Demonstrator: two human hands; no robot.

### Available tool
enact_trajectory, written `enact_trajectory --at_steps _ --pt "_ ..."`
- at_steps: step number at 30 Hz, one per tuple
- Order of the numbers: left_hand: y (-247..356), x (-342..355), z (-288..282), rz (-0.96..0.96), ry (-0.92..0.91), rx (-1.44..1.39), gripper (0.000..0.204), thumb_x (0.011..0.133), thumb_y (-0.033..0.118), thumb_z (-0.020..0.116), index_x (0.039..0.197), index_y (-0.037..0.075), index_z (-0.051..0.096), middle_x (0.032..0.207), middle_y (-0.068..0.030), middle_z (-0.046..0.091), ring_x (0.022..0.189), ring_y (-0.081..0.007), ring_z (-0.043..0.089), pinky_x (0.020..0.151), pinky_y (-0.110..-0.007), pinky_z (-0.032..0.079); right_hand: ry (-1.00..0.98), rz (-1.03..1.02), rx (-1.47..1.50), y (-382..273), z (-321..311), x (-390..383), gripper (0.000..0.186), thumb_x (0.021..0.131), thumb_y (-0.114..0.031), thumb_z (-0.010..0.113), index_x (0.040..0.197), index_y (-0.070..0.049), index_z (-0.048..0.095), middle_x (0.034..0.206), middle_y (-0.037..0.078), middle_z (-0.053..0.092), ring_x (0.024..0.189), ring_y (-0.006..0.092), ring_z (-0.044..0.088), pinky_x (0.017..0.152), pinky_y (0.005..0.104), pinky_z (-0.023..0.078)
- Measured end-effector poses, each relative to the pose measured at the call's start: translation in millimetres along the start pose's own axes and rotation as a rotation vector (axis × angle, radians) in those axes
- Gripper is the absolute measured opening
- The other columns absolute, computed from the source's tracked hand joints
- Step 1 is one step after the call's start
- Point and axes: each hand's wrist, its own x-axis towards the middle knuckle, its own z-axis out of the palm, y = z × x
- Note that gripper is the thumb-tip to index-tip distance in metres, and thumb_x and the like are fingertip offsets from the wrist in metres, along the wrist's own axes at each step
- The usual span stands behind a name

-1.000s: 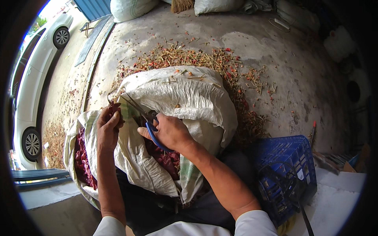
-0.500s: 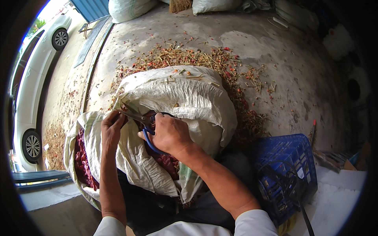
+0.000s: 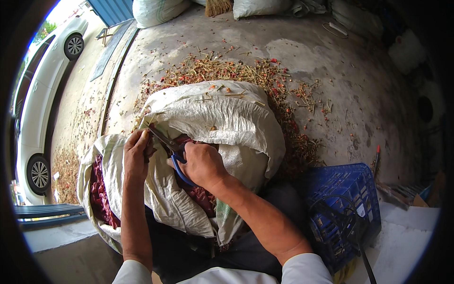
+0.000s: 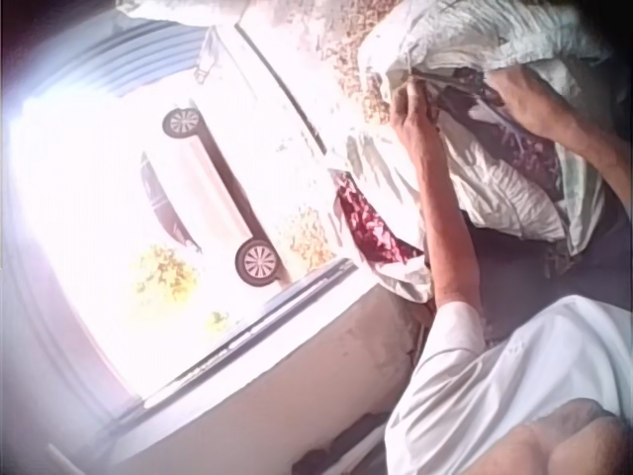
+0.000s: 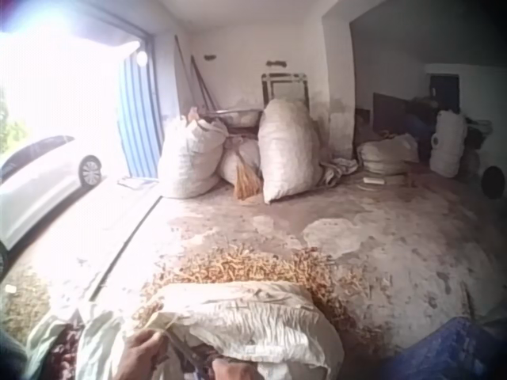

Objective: The person sits on the floor and uses blue-handled scissors to trim the stems off dried red chili peppers taken from a large white sack. Trimmed peppers are dropped into the sack while stems and debris accumulate on the floor.

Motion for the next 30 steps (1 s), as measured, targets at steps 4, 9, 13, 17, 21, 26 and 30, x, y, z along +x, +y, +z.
enact_trajectory --at_steps 4,9,13,17,21,26,30 --pt "-1 2 3 0.020 -0.065 -0.202 0.015 0.099 0.018 0.057 0.097 0.005 0.062 0.068 0.0051 0.047 0.060 -0.0046 0.037 0.055 -0.022 0.029 -0.164 0.056 0.301 -4 11 1 0.059 0.085 -0.057 0.069 0.067 -0.002 0.057 0.060 0.018 0.058 0.055 0.0342 0.061 0.055 0.0430 0.048" --pt "-9 4 -2 0.010 -0.111 -0.372 0.013 0.099 0.019 0.056 0.096 0.007 0.061 0.067 0.0039 0.047 0.058 -0.0062 0.037 0.054 -0.023 0.031 -0.354 0.272 1.020 -19 4 -4 0.050 0.094 -0.051 0.063 0.070 -0.009 0.049 0.053 -0.004 0.041 0.042 0.0069 0.036 0.038 0.0245 0.029" --pt "-10 3 -10 0.015 -0.037 -0.345 0.021 0.096 0.017 0.057 0.113 0.007 0.060 0.074 0.0025 0.051 0.058 -0.0069 0.039 0.053 -0.023 0.032 -0.256 0.330 1.266 -14 -33 12 0.049 0.092 -0.052 0.064 0.076 -0.008 0.052 0.051 -0.005 0.038 0.039 0.0032 0.034 0.035 0.0210 0.026" --pt "-7 2 -5 0.063 -0.046 -0.150 0.047 0.096 0.017 0.057 0.141 0.006 0.049 0.071 0.0041 0.045 0.057 -0.0051 0.036 0.052 -0.021 0.030 -0.388 0.411 1.146 -21 -23 2 0.051 0.090 -0.055 0.066 0.077 -0.007 0.053 0.052 -0.006 0.039 0.038 0.0031 0.033 0.035 0.0210 0.026" --pt "7 4 4 0.097 0.030 -0.141 0.042 0.102 0.018 0.051 0.142 0.006 0.048 0.071 0.0047 0.045 0.055 -0.0047 0.035 0.049 -0.021 0.030 -0.545 0.449 1.098 -24 -11 -1 0.052 0.091 -0.054 0.064 0.068 -0.012 0.044 0.054 -0.005 0.039 0.039 0.0029 0.035 0.033 0.0218 0.029" --pt "-6 14 8 0.026 0.026 -0.183 0.016 0.101 0.015 0.055 0.111 0.006 0.063 0.073 0.0032 0.053 0.057 -0.0051 0.041 0.052 -0.023 0.034 -0.486 0.433 0.850 -17 -6 -1 0.056 0.092 -0.055 0.063 0.065 -0.010 0.044 0.052 -0.002 0.042 0.038 0.0085 0.038 0.035 0.0265 0.030" --pt "5 9 4 0.034 0.014 -0.205 0.010 0.099 0.015 0.058 0.093 0.007 0.060 0.073 0.0030 0.054 0.056 -0.0051 0.040 0.052 -0.022 0.032 -0.352 0.152 0.403 -19 0 6 0.065 0.092 -0.061 0.057 0.065 -0.002 0.053 0.053 0.010 0.048 0.051 0.0232 0.050 0.052 0.0400 0.042"
